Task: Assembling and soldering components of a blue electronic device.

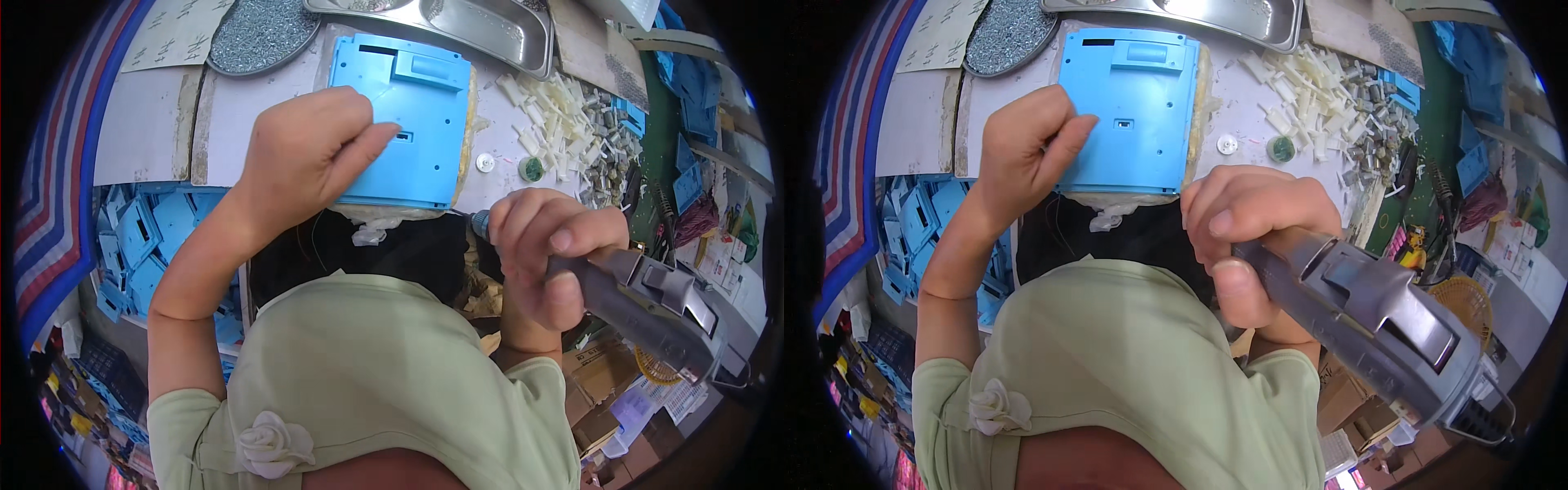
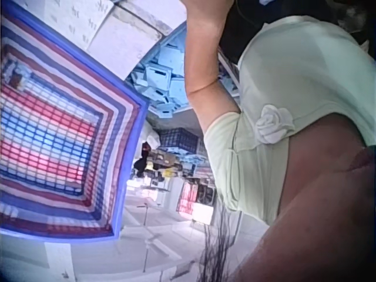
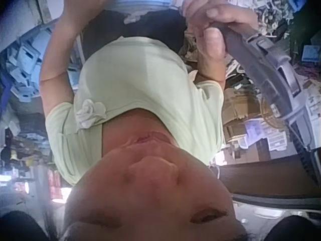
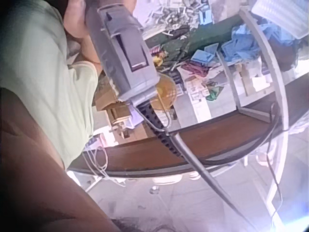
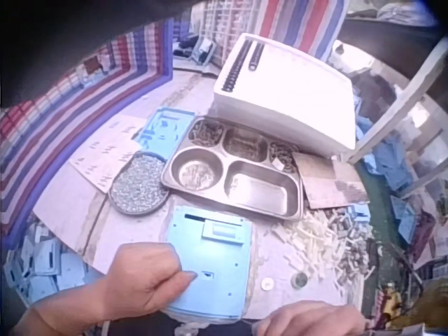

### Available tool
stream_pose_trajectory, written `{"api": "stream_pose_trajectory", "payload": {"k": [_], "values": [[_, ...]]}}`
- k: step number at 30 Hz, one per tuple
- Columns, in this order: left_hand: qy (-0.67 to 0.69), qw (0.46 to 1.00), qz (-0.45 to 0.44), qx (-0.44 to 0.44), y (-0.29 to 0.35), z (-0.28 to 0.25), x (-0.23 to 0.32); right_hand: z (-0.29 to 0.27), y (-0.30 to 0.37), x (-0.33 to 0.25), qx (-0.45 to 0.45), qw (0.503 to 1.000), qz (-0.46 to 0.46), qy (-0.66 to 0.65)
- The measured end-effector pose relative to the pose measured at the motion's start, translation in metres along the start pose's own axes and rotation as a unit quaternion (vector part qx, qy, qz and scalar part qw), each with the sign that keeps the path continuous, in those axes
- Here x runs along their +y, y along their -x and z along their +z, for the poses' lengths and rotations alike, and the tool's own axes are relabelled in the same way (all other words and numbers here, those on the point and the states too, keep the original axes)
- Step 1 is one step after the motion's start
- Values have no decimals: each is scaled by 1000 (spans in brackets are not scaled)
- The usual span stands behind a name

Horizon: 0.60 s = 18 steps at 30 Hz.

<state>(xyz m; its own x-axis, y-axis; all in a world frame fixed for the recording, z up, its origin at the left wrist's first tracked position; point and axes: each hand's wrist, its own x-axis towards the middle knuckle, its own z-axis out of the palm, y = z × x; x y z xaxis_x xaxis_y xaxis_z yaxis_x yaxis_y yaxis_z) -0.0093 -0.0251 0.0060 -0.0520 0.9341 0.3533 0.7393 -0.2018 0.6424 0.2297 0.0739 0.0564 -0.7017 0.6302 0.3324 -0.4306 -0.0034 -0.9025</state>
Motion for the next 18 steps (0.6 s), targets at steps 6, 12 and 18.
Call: {"api": "stream_pose_trajectory", "payload": {"k": [6, 12, 18], "values": [[9, 995, 101, 7, -1, 17, -5, -1, -3, 20, -81, 994, -60, 40], [3, 997, 83, -7, 5, 18, -8, -6, -26, 17, -125, 990, -63, 3], [27, 997, 66, -10, 7, 19, -7, 4, -40, 35, -107, 990, -80, 43]]}}
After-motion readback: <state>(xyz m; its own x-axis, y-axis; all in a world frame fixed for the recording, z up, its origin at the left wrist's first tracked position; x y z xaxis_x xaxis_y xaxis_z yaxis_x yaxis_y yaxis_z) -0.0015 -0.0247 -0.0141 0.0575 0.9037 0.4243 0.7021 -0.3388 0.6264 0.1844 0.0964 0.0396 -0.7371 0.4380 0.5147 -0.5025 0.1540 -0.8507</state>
